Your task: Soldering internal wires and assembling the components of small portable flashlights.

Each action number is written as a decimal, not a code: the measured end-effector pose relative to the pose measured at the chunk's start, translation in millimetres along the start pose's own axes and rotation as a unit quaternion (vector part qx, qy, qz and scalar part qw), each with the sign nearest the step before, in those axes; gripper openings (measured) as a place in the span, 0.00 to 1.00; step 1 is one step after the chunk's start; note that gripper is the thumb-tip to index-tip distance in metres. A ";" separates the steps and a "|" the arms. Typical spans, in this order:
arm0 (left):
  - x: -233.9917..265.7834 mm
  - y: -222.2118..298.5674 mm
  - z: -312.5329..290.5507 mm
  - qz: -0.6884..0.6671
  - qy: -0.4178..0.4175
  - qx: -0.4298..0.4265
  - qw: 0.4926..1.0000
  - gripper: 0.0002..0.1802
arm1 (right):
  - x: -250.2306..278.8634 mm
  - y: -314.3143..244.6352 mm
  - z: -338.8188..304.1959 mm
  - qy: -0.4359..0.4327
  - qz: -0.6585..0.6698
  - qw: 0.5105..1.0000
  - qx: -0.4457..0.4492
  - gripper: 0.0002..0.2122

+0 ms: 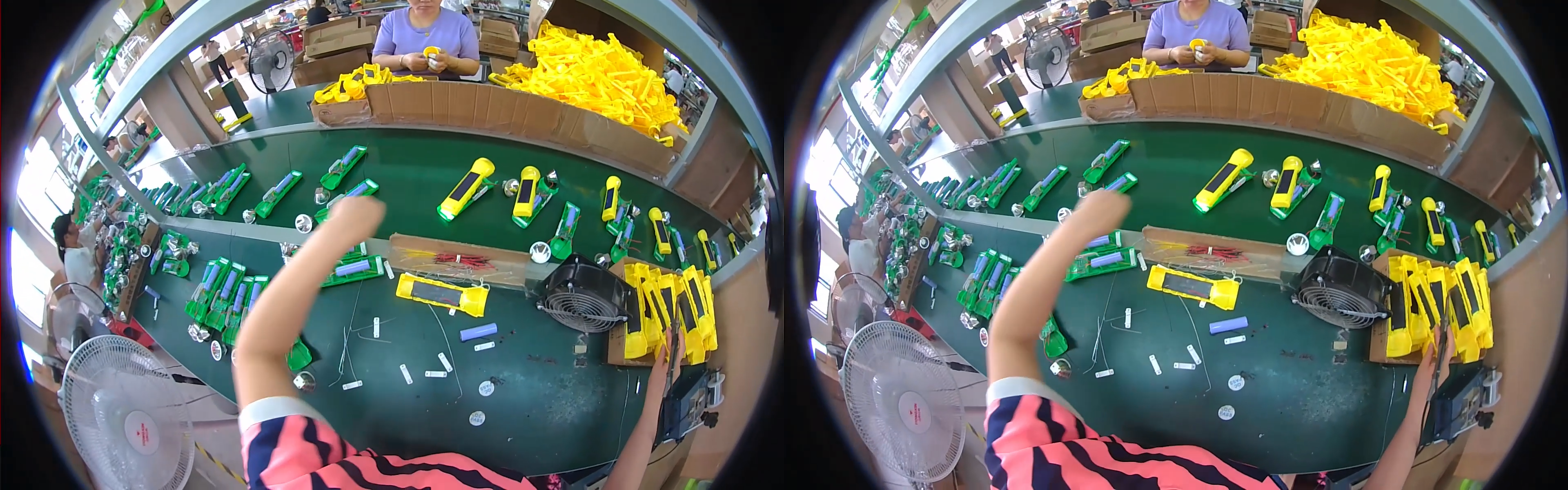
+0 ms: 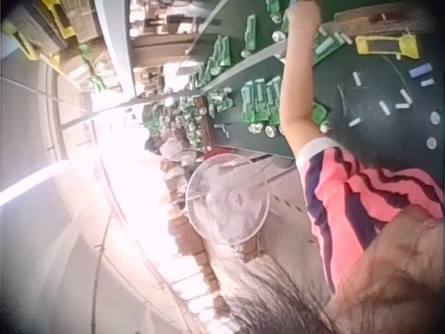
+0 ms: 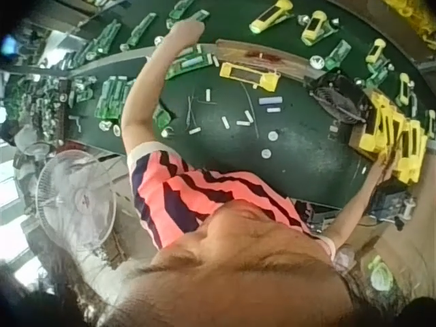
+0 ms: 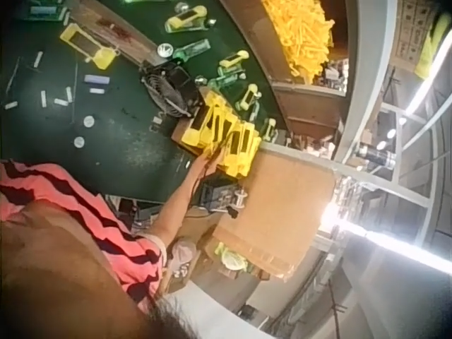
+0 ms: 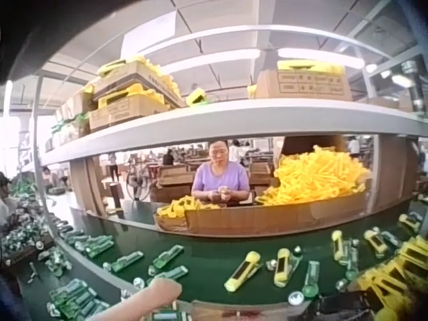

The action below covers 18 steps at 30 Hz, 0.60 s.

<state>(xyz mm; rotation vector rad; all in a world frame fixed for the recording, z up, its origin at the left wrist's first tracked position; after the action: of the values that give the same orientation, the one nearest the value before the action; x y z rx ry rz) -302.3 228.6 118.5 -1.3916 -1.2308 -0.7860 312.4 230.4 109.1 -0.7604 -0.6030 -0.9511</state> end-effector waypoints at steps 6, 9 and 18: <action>-83.2 -56.0 -177.1 0.200 0.011 -0.028 0.979 0.14 | 13.7 23.0 -14.7 0.042 -0.047 0.997 -0.050 0.14; -103.1 -37.6 -221.6 0.135 0.092 -0.132 0.978 0.15 | 32.9 -17.4 -24.0 0.091 0.008 0.995 -0.038 0.11; -27.9 133.1 -234.0 -0.088 0.081 -0.290 0.950 0.27 | 25.2 -161.8 -124.5 -0.009 0.240 0.968 -0.075 0.11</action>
<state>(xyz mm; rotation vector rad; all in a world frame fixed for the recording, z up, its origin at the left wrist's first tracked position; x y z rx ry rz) -143.6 9.8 105.1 -1.6501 -1.0436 -1.4417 197.0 60.2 102.3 -0.9972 -0.3393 -0.5452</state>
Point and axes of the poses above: each hand's wrist, its own z-axis towards the middle knuckle, its own x-axis out of the back of the hand, y = z × x, the point moved 8 cm from there along z, towards the middle knuckle, and after that the axes turned 4 degrees about x, right-handed, at the moved point
